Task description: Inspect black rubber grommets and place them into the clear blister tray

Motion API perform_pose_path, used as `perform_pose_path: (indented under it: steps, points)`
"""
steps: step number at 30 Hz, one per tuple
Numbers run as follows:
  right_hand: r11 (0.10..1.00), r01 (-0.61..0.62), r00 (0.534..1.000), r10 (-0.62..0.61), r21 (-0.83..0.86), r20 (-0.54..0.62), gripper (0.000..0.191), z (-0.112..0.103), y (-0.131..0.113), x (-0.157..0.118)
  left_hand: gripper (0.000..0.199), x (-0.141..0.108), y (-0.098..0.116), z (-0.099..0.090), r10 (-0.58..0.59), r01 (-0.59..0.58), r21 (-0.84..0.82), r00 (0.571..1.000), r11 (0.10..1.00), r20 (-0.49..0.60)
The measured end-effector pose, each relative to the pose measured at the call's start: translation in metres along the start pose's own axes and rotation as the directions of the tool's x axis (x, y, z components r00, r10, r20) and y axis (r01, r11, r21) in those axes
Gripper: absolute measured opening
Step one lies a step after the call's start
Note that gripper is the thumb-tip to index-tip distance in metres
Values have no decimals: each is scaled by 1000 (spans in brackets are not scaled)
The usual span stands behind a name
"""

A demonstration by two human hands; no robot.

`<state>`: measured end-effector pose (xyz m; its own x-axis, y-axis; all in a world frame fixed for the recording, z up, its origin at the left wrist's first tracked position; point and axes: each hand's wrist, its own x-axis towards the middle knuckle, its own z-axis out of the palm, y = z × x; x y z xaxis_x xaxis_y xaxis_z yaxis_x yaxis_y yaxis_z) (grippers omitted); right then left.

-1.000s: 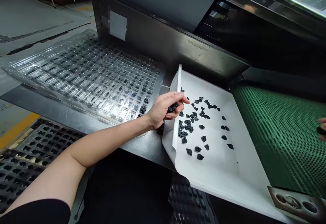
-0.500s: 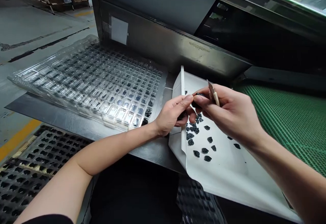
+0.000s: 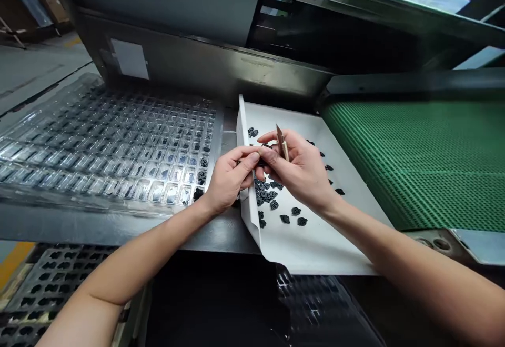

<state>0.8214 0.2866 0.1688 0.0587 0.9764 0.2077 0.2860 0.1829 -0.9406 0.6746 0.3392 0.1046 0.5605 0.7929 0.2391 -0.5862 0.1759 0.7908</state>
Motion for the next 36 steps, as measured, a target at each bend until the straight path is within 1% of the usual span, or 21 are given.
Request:
perform_pose_path:
  steps: [3,5,8,11,14,16,18,20,23,25,27,30,32,34,36]
  points:
    - [998,1,1000,-1,66,6,46,-1,2,-2,34,-1,1,1,16,-15,52,1000,999,-7]
    - [994,22,1000,-21,110,-4,44,-3,3,-3,32,1,4,2,-2,3,53,1000,999,-21]
    - [986,28,999,-24,166,-30,43,-8,4,-4,29,7,14,2,-79,81,19,995,997,-56]
    - [963,-52,998,59,263,-19,43,-16,4,-8,29,14,24,6,-172,171,-20,982,985,-75]
    - [934,-116,993,118,338,16,41,-22,4,-16,41,20,29,13,-196,197,22,980,980,-44]
    - [920,-129,992,120,371,46,36,-26,4,-23,39,22,28,17,-204,204,88,979,975,-10]
    - [903,-119,992,97,413,74,34,-28,4,-28,34,22,26,19,-204,199,144,979,969,18]
    - [891,-100,994,66,444,92,38,-28,5,-31,33,20,25,20,-190,181,183,981,966,35]
    - [885,-104,992,62,454,107,55,-28,7,-33,39,16,24,18,-174,156,233,983,960,59]
    - [882,-119,990,72,457,119,66,-27,9,-33,36,13,24,16,-177,151,249,980,957,89]
    - [879,-126,989,73,459,131,71,-25,10,-33,33,12,24,13,-185,154,246,977,957,106]
    - [886,-136,986,76,444,150,72,-23,10,-32,33,11,23,8,-209,183,236,974,954,89]
    - [913,-141,983,81,384,168,70,-24,10,-32,32,10,23,5,-221,201,230,973,952,62]
    - [969,-85,987,51,232,151,64,-28,11,-34,31,9,23,2,-218,207,202,975,957,34]
    - [999,43,994,-44,13,103,56,-35,13,-36,29,8,24,-1,-211,205,150,977,967,19]
